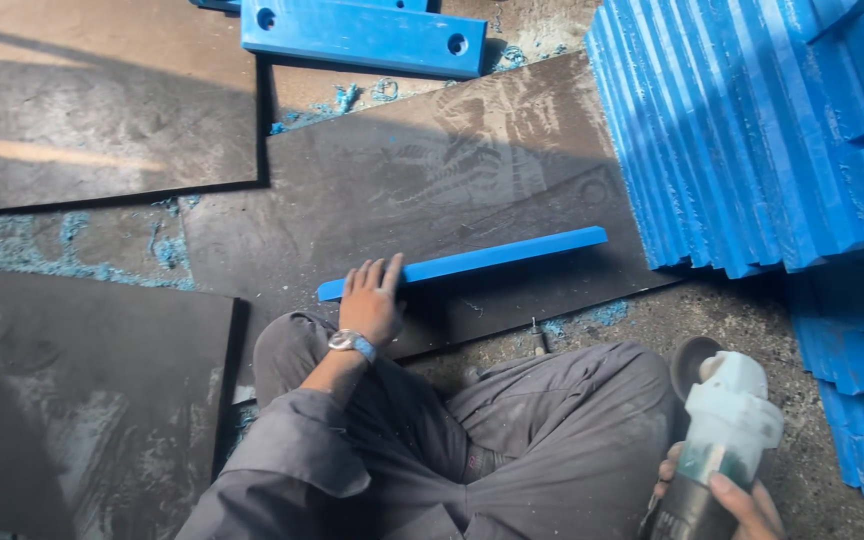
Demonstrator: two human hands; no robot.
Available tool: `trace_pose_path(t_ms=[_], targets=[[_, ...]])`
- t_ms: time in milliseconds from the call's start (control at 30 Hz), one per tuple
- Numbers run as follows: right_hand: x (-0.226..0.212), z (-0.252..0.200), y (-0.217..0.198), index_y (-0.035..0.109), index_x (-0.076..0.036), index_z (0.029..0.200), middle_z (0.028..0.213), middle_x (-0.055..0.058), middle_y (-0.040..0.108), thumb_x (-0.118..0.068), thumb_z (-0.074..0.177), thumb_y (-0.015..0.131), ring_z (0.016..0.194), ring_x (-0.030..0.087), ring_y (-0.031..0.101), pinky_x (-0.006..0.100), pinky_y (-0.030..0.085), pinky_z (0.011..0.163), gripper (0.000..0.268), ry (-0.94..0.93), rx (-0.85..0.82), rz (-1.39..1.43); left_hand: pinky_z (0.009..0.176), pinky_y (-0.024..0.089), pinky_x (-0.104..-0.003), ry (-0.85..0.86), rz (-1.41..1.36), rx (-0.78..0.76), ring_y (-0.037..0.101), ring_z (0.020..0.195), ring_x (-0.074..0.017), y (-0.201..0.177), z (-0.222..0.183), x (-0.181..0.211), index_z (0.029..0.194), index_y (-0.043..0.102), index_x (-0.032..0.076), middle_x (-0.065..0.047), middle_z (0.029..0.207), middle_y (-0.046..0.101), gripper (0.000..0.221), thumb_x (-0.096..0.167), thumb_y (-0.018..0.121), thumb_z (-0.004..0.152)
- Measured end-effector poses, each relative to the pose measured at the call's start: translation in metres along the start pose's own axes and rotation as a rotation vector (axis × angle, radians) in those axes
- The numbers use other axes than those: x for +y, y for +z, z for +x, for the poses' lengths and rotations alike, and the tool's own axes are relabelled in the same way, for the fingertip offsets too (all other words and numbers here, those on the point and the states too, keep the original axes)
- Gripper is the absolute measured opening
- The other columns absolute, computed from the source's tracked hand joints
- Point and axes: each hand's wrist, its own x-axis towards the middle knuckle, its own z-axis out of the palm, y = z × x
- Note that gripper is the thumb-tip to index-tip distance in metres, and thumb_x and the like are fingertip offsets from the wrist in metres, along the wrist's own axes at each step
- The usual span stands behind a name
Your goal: Grinding and smoothing the edges of blue plastic components using a handheld angle grinder.
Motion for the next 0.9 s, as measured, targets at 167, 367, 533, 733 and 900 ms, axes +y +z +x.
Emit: trace_pose_path(t_ms=[167,367,533,733,900], targets=[[0.029,0.024,-0.078,0.038,0.002,0.154,0.116,0.034,0.065,-0.025,0.077,0.060,0.096,0.049,0.071,0.063,0.057,0.082,0.085,-0.029,-0.074,0.055,0.118,0.040,-0.040,-0.360,-0.955,-0.004,0.053,0.139,-0.0270,-0.030,-0.014,-0.006,0.140,0.060,0.013,-0.010,0.145,0.062,0.049,0.042,0.055,0.101],[0.057,0.055,-0.148,0.038,0.001,0.156,0.116,0.033,0.066,-0.022,0.080,0.063,0.095,0.049,0.071,0.064,0.057,0.080,0.083,-0.186,0.031,-0.236,0.115,0.043,-0.044,-0.224,-2.040,-0.153,0.055,0.137,-0.0289,-0.099,-0.054,0.055,0.142,0.056,-0.001,-0.017,0.143,0.061,0.063,0.049,0.039,0.106],[0.103,0.083,-0.141,0.041,0.009,0.151,0.123,0.032,0.061,-0.021,0.081,0.081,0.111,0.045,0.062,0.055,0.050,0.099,0.086,-0.452,0.460,-0.588,0.115,0.043,-0.044,-0.047,-2.106,-0.228,0.057,0.134,-0.0283,-0.137,-0.083,0.100,0.143,0.055,-0.001,-0.019,0.141,0.062,0.066,0.052,0.032,0.110],[0.142,0.101,-0.112,0.038,0.003,0.150,0.134,0.033,0.050,-0.023,0.073,0.091,0.115,0.054,0.058,0.059,0.050,0.097,0.097,-0.278,0.843,-1.284,0.117,0.042,-0.045,0.004,-2.179,-0.346,0.057,0.134,-0.0294,-0.152,-0.102,0.132,0.142,0.056,-0.002,-0.020,0.139,0.062,0.065,0.050,0.032,0.114],[0.171,0.108,-0.094,0.027,-0.002,0.160,0.130,0.029,0.046,-0.031,0.081,0.087,0.100,0.051,0.060,0.059,0.052,0.082,0.104,-0.165,0.926,-1.429,0.119,0.045,-0.047,0.121,-2.090,-0.349,0.058,0.136,-0.0302,-0.158,-0.108,0.148,0.139,0.058,-0.005,-0.022,0.139,0.062,0.065,0.049,0.032,0.115]])
